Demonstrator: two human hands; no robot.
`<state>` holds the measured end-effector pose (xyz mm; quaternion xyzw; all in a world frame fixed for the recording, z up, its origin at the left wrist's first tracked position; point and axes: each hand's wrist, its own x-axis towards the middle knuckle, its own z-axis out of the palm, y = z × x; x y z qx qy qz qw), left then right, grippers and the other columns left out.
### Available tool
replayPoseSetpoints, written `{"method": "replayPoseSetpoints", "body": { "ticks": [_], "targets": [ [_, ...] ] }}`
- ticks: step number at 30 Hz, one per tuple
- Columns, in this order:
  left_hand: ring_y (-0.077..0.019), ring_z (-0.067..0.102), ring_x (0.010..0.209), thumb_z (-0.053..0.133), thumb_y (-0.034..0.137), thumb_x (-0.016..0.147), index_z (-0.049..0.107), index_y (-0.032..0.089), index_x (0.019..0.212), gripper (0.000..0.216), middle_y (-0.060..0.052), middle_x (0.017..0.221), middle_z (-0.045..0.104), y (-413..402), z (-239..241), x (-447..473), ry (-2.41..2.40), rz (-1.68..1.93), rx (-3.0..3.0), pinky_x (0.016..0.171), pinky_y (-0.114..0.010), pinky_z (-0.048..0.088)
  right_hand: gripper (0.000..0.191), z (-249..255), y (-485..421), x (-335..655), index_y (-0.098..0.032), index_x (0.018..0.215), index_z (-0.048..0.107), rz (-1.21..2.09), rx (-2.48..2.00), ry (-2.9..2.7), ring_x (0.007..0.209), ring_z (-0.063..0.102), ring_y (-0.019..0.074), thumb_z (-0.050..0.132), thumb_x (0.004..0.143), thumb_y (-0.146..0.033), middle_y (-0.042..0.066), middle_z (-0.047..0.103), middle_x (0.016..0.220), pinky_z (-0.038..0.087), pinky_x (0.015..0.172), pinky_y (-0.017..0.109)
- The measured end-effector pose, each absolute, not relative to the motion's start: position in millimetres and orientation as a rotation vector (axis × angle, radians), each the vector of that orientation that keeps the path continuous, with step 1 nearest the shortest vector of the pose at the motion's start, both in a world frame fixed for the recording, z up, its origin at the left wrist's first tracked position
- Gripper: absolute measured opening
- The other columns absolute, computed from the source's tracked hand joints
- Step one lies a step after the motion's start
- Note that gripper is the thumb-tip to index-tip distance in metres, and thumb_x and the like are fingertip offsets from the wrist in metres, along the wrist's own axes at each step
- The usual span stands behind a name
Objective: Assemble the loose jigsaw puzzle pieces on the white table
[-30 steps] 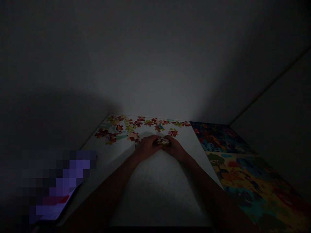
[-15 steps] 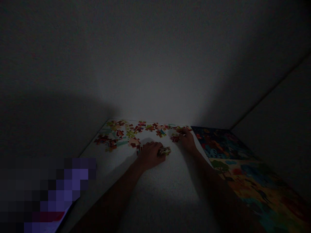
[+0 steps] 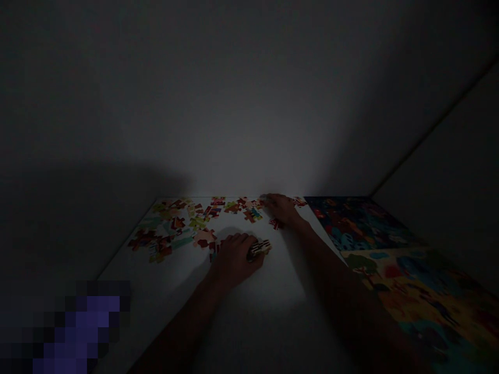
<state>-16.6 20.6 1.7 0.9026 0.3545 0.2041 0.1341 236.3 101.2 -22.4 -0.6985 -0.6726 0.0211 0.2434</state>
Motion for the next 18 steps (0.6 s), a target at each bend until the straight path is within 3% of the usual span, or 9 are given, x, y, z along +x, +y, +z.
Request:
{"method": "replayPoseSetpoints", "body": {
  "ticks": [4,11,14,18],
  "targets": [
    [-0.0242,0.06,0.094,0.061,0.034,0.086,0.064,0.021,0.098,0.018,-0.005,0.096,0.067,21,1,-16,1.057,0.577,2.625,0.086,-0.037,0.046,0.037,-17,90,245,-0.02,0.124,0.064,-0.011,-2.09,-1.759,0.115,0.06,0.0276,0.046,0.094,-0.028,0.012,0.066,0.126,0.04,0.1,0.04],
    [-0.0241,0.06,0.095,0.06,0.034,0.086,0.064,0.02,0.099,0.02,-0.006,0.097,0.067,24,-1,-17,1.034,0.611,2.601,0.085,-0.037,0.046,0.026,-21,86,249,-0.016,0.1,0.067,0.057,-1.992,-1.785,0.099,0.062,0.0241,0.061,0.086,-0.037,0.011,0.07,0.107,0.042,0.087,0.035],
    [-0.0241,0.06,0.095,0.059,0.035,0.086,0.063,0.02,0.099,0.02,-0.005,0.098,0.068,24,-3,-17,1.026,0.617,2.593,0.086,-0.037,0.047,0.025,-22,86,248,-0.017,0.102,0.066,0.103,-1.961,-1.805,0.098,0.062,0.0232,0.061,0.086,-0.036,0.01,0.071,0.105,0.042,0.087,0.035],
    [-0.024,0.061,0.093,0.059,0.034,0.086,0.063,0.02,0.097,0.018,-0.006,0.095,0.068,25,-2,-17,1.037,0.597,2.58,0.084,-0.037,0.047,0.037,-19,86,245,-0.018,0.116,0.063,0.051,-2.047,-1.844,0.11,0.058,0.0297,0.064,0.084,-0.034,0.015,0.067,0.118,0.039,0.095,0.042]
  ]
}}
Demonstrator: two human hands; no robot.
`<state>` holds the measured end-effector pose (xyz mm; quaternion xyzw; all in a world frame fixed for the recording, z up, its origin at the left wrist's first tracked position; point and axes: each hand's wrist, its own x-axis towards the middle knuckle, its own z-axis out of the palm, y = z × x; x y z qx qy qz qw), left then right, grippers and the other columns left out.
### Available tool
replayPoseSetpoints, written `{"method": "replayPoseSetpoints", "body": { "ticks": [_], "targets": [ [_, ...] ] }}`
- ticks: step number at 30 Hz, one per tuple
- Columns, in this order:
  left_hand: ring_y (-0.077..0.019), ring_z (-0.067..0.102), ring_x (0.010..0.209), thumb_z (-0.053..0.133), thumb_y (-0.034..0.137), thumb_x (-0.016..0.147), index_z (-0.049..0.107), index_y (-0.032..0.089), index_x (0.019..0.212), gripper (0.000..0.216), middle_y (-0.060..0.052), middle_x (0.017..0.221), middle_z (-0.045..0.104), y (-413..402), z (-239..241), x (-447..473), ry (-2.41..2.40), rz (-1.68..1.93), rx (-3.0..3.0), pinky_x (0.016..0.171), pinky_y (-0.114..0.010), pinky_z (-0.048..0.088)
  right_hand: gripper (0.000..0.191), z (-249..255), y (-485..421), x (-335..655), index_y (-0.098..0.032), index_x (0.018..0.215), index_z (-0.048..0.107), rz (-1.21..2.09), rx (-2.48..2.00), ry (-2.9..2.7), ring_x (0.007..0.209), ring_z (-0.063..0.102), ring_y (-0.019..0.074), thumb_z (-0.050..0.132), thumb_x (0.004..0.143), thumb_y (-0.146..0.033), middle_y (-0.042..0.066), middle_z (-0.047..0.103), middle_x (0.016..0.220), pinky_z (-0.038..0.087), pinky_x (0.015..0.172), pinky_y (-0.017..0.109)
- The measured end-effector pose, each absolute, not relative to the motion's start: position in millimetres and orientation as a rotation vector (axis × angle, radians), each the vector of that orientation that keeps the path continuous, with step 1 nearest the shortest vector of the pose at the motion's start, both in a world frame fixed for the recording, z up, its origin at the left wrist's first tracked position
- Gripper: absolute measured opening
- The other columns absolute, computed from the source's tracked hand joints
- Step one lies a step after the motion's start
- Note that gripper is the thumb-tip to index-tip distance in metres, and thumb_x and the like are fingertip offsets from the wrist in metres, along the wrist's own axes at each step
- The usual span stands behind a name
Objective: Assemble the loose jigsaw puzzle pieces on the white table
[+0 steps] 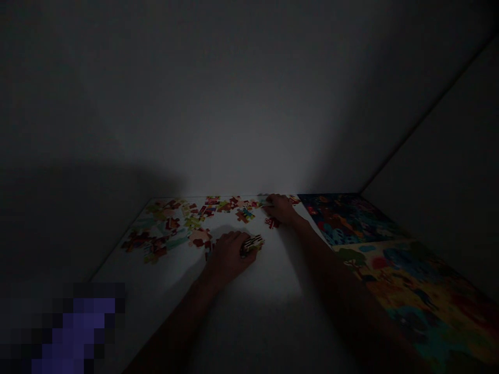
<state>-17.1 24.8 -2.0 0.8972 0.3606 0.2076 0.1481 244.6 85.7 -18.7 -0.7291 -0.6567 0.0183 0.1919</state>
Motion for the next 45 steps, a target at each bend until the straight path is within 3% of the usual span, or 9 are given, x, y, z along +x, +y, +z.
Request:
{"method": "replayPoseSetpoints", "body": {
  "ticks": [6,11,15,18,22,26,30,39,45],
  "targets": [
    [-0.0242,0.061,0.097,0.058,0.031,0.086,0.062,0.02,0.107,0.023,-0.006,0.102,0.068,27,-3,-17,1.07,0.595,2.519,0.088,-0.038,0.047,0.057,-12,86,245,-0.017,0.127,0.059,0.15,-2.192,-1.7,0.11,0.06,0.0307,0.072,0.077,-0.043,0.016,0.066,0.118,0.042,0.095,0.042],
    [-0.0242,0.062,0.098,0.058,0.033,0.087,0.061,0.021,0.114,0.03,-0.006,0.105,0.069,27,-6,-17,1.085,0.641,2.478,0.089,-0.038,0.048,0.045,-6,79,243,-0.02,0.113,0.064,0.178,-1.977,-1.72,0.099,0.062,0.0237,0.075,0.071,-0.031,0.01,0.065,0.106,0.046,0.087,0.035],
    [-0.0245,0.063,0.101,0.058,0.032,0.087,0.058,0.021,0.122,0.037,-0.007,0.111,0.069,27,-7,-18,1.037,0.699,2.476,0.091,-0.038,0.049,0.019,-1,62,234,-0.019,0.091,0.063,0.302,-1.774,-1.551,0.082,0.062,0.0192,0.066,0.075,-0.031,0.005,0.064,0.09,0.049,0.075,0.033],
    [-0.025,0.063,0.102,0.057,0.032,0.088,0.058,0.021,0.125,0.039,-0.008,0.114,0.069,26,-6,-19,1.026,0.706,2.467,0.092,-0.039,0.049,0.025,4,36,227,-0.02,0.093,0.06,0.432,-1.621,-1.351,0.073,0.06,0.0178,0.063,0.076,-0.039,0.003,0.063,0.084,0.049,0.066,0.031],
    [-0.0258,0.063,0.106,0.056,0.03,0.087,0.058,0.021,0.126,0.04,-0.008,0.116,0.069,26,-5,-20,1.021,0.701,2.464,0.095,-0.041,0.049,0.045,4,-7,210,-0.023,0.109,0.059,0.671,-1.377,-1.162,0.079,0.061,0.0177,0.072,0.071,-0.043,0.004,0.064,0.098,0.05,0.068,0.031],
    [-0.0252,0.062,0.11,0.057,0.026,0.084,0.054,0.02,0.13,0.046,-0.009,0.122,0.067,27,-6,-20,0.994,0.727,2.44,0.099,-0.04,0.047,0.035,-5,-28,190,-0.023,0.091,0.059,0.914,-1.24,-1.019,0.075,0.059,0.0157,0.079,0.066,-0.038,0.0,0.063,0.09,0.05,0.069,0.03],
    [-0.0246,0.063,0.11,0.058,0.022,0.082,0.054,0.019,0.131,0.049,-0.009,0.122,0.067,28,-5,-20,0.992,0.717,2.412,0.099,-0.039,0.047,0.039,-10,-25,180,-0.024,0.081,0.056,1.037,-1.153,-0.899,0.07,0.058,0.0138,0.084,0.057,-0.033,-0.004,0.059,0.078,0.051,0.067,0.028],
    [-0.0248,0.062,0.112,0.055,0.021,0.084,0.052,0.017,0.134,0.051,-0.01,0.125,0.065,30,-5,-19,1.014,0.717,2.364,0.1,-0.039,0.047,0.05,1,-28,180,-0.03,0.111,0.065,1.17,-1.148,-0.966,0.085,0.064,0.0178,0.079,0.063,-0.033,-0.001,0.065,0.094,0.053,0.076,0.032],
    [-0.0248,0.063,0.107,0.054,0.023,0.085,0.049,0.017,0.137,0.053,-0.011,0.118,0.067,31,-6,-19,1.041,0.665,2.406,0.095,-0.038,0.049,0.035,-5,-22,180,-0.024,0.089,0.065,1.043,-1.183,-1.016,0.068,0.057,0.0136,0.081,0.061,-0.038,-0.003,0.06,0.075,0.048,0.067,0.029]
  ]
}}
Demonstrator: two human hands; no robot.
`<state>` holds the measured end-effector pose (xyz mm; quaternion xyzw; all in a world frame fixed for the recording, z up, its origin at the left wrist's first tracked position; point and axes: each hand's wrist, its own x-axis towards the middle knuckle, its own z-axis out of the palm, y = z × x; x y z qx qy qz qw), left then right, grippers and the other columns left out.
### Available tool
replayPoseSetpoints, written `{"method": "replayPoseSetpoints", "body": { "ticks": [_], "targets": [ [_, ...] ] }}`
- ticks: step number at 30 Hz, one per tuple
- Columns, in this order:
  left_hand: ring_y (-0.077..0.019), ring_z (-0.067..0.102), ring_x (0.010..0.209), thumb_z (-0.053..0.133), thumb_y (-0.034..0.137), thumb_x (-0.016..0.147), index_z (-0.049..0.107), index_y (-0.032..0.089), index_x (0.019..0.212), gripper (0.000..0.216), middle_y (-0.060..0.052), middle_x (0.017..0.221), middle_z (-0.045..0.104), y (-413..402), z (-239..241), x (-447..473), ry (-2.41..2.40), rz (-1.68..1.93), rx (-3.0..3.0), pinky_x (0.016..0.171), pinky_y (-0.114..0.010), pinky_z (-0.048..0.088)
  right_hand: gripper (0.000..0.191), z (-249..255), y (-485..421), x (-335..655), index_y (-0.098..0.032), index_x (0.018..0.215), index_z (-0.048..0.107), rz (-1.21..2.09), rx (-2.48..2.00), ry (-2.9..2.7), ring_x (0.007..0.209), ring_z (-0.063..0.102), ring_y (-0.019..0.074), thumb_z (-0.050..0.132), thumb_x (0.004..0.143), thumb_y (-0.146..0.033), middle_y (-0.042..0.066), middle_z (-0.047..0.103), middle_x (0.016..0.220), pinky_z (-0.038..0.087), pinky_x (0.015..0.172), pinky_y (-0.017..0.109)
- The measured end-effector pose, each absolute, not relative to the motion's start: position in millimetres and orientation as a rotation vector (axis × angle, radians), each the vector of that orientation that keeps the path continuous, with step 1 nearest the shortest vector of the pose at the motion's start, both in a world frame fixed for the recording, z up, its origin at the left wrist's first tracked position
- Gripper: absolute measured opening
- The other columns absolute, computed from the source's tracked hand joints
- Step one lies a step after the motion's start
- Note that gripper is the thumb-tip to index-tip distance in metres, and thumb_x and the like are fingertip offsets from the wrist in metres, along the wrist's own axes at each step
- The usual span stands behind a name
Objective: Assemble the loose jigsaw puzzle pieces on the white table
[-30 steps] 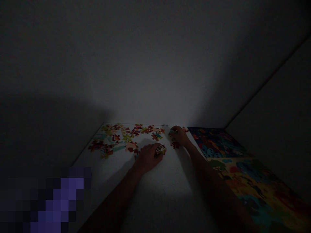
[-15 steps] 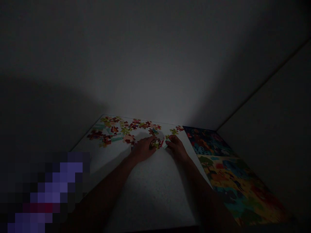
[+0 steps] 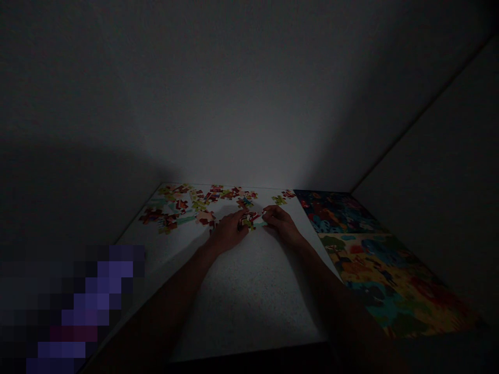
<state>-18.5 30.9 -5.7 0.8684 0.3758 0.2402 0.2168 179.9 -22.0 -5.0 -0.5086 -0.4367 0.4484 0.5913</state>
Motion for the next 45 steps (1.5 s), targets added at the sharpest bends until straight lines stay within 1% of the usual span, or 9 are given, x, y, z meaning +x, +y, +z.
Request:
{"method": "replayPoseSetpoints", "body": {
  "ticks": [6,12,18,25,30,34,39,42,45],
  "targets": [
    [-0.0254,0.06,0.112,0.055,0.023,0.084,0.041,0.021,0.145,0.062,-0.01,0.122,0.065,29,-7,-21,1.054,0.624,2.457,0.099,-0.039,0.046,0.029,-7,-21,180,-0.022,0.082,0.064,0.974,-1.257,-1.229,0.068,0.057,0.0144,0.078,0.062,-0.036,-0.002,0.063,0.073,0.044,0.067,0.029],
    [-0.0259,0.062,0.104,0.057,0.02,0.079,0.04,0.019,0.147,0.07,-0.01,0.112,0.067,27,-3,-21,1.03,0.564,2.513,0.094,-0.039,0.048,0.024,-11,-19,172,-0.022,0.081,0.063,0.877,-1.284,-1.305,0.07,0.054,0.0142,0.075,0.063,-0.034,-0.002,0.059,0.073,0.045,0.068,0.029],
    [-0.0268,0.06,0.111,0.055,0.03,0.086,0.041,0.019,0.146,0.062,-0.011,0.121,0.064,27,-4,-19,1.052,0.596,2.501,0.098,-0.041,0.046,0.025,-16,-16,166,-0.022,0.077,0.057,0.861,-1.252,-1.333,0.068,0.051,0.0135,0.073,0.063,-0.034,-0.004,0.054,0.072,0.043,0.067,0.028],
    [-0.0264,0.062,0.104,0.053,0.033,0.089,0.043,0.021,0.145,0.058,-0.01,0.113,0.066,26,-2,-18,1.065,0.597,2.507,0.094,-0.04,0.047,0.026,-15,-18,160,-0.023,0.077,0.053,0.864,-1.214,-1.337,0.068,0.051,0.013,0.073,0.065,-0.032,-0.004,0.052,0.073,0.043,0.067,0.027],
    [-0.0261,0.062,0.104,0.052,0.032,0.089,0.045,0.023,0.143,0.055,-0.01,0.114,0.066,27,-2,-18,1.065,0.621,2.501,0.094,-0.04,0.046,0.029,-23,-12,176,-0.023,0.082,0.057,0.768,-1.345,-1.382,0.069,0.055,0.0153,0.073,0.071,-0.044,-0.002,0.058,0.074,0.047,0.068,0.029],
    [-0.0261,0.062,0.101,0.052,0.03,0.089,0.047,0.025,0.142,0.054,-0.01,0.109,0.067,27,-3,-20,1.091,0.613,2.501,0.092,-0.039,0.047,0.025,-25,2,218,-0.02,0.089,0.062,0.319,-1.703,-1.346,0.084,0.064,0.0197,0.053,0.087,-0.044,0.006,0.068,0.089,0.051,0.08,0.035],
    [-0.0244,0.062,0.095,0.051,0.025,0.087,0.047,0.023,0.142,0.055,-0.009,0.104,0.067,28,-2,-21,1.037,0.625,2.521,0.088,-0.037,0.047,0.028,-24,15,249,-0.019,0.109,0.065,0.075,-1.923,-1.346,0.12,0.056,0.0272,0.054,0.087,-0.033,0.013,0.066,0.12,0.038,0.105,0.047],
    [-0.0243,0.062,0.095,0.051,0.024,0.087,0.047,0.02,0.143,0.057,-0.01,0.106,0.067,26,2,-21,1.049,0.585,2.52,0.088,-0.036,0.047,0.03,-28,14,247,-0.021,0.112,0.067,0.057,-1.977,-1.43,0.123,0.055,0.0271,0.056,0.087,-0.035,0.01,0.066,0.126,0.034,0.109,0.046],
    [-0.0249,0.063,0.096,0.05,0.022,0.086,0.047,0.02,0.143,0.057,-0.01,0.107,0.067,24,5,-21,1.06,0.549,2.516,0.089,-0.037,0.047,0.028,-30,13,248,-0.024,0.106,0.071,0.082,-1.915,-1.561,0.115,0.061,0.0228,0.052,0.09,-0.037,0.006,0.07,0.119,0.04,0.104,0.038]
  ]
}}
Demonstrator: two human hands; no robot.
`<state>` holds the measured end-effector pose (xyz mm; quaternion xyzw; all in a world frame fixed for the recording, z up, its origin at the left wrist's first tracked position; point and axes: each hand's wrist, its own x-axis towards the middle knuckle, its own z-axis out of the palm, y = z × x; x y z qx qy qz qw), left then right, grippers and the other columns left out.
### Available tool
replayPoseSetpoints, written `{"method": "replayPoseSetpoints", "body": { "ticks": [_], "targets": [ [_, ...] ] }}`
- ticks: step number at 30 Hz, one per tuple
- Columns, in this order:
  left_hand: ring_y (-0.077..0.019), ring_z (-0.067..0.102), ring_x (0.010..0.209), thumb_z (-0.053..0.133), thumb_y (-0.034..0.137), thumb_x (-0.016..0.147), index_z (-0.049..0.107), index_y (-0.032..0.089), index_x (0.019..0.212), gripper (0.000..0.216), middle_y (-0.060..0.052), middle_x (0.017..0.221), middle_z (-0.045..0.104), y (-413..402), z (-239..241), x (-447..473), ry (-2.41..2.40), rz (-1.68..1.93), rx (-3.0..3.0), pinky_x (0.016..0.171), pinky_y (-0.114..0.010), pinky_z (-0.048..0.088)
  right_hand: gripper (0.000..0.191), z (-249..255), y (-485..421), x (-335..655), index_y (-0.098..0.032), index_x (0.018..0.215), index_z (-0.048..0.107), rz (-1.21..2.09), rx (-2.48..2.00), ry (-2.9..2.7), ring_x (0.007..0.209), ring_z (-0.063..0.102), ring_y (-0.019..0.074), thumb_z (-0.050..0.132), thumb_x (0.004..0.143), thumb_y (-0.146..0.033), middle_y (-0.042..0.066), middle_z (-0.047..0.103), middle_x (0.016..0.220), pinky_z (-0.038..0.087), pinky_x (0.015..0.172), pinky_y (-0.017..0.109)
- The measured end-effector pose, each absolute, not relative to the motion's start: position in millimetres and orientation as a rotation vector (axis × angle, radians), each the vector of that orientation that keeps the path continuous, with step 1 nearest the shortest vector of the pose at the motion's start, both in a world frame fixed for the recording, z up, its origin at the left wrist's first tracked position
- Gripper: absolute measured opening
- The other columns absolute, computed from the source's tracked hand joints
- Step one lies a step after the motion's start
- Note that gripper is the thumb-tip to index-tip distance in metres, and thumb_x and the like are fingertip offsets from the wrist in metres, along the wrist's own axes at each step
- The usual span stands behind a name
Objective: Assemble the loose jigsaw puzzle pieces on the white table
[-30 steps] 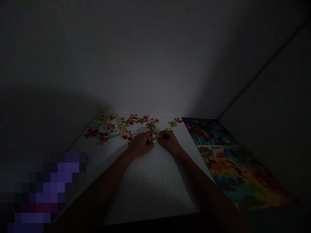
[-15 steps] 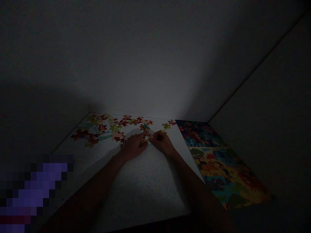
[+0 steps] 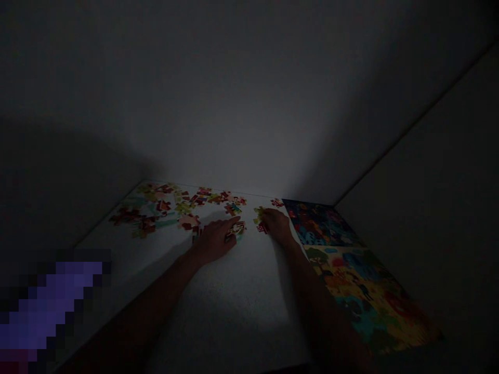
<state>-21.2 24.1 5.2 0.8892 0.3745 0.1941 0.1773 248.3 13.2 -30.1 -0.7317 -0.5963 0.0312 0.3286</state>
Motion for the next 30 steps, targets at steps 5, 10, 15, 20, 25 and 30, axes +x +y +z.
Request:
{"method": "replayPoseSetpoints", "body": {
  "ticks": [5,10,15,20,25,30],
  "targets": [
    [-0.0253,0.062,0.103,0.052,0.024,0.087,0.046,0.022,0.144,0.058,-0.009,0.116,0.067,23,3,-23,0.993,0.593,2.527,0.093,-0.037,0.046,0.035,-27,26,264,-0.016,0.114,0.068,-0.023,-1.991,-1.416,0.119,0.057,0.0239,0.045,0.09,-0.026,0.012,0.065,0.127,0.039,0.105,0.039],
    [-0.0254,0.062,0.105,0.051,0.036,0.092,0.047,0.024,0.143,0.052,-0.009,0.115,0.067,26,0,-22,1.007,0.604,2.512,0.093,-0.038,0.047,0.042,-24,31,262,-0.023,0.129,0.059,-0.041,-2.186,-1.377,0.13,0.048,0.0288,0.051,0.088,-0.032,0.011,0.057,0.138,0.025,0.113,0.052],
    [-0.0258,0.061,0.109,0.05,0.032,0.091,0.046,0.025,0.143,0.053,-0.008,0.125,0.065,26,1,-21,0.99,0.603,2.514,0.095,-0.039,0.047,0.031,-24,26,261,-0.019,0.104,0.072,0.019,-2.053,-1.401,0.109,0.061,0.0247,0.051,0.086,-0.034,0.012,0.07,0.112,0.039,0.102,0.039],
    [-0.0252,0.062,0.11,0.051,0.028,0.088,0.045,0.023,0.144,0.056,-0.009,0.125,0.065,26,1,-22,1.006,0.605,2.503,0.096,-0.039,0.047,0.041,-25,23,274,-0.013,0.106,0.07,0.015,-2.038,-1.241,0.102,0.063,0.0253,0.043,0.077,-0.022,0.015,0.069,0.11,0.046,0.093,0.036],
    [-0.0267,0.062,0.107,0.053,0.031,0.087,0.043,0.023,0.145,0.06,-0.01,0.121,0.066,27,-2,-22,1.028,0.577,2.495,0.093,-0.04,0.048,0.04,-28,16,276,-0.014,0.096,0.07,0.142,-1.995,-1.228,0.098,0.064,0.0255,0.041,0.068,-0.02,0.01,0.071,0.1,0.048,0.091,0.037],
    [-0.026,0.064,0.1,0.056,0.034,0.085,0.054,0.023,0.133,0.049,-0.009,0.109,0.069,27,0,-22,1.063,0.551,2.475,0.088,-0.037,0.05,0.028,-22,11,275,-0.021,0.086,0.071,0.4,-1.895,-1.422,0.096,0.064,0.0216,0.05,0.067,-0.019,0.002,0.072,0.096,0.048,0.091,0.035]
  ]
}}
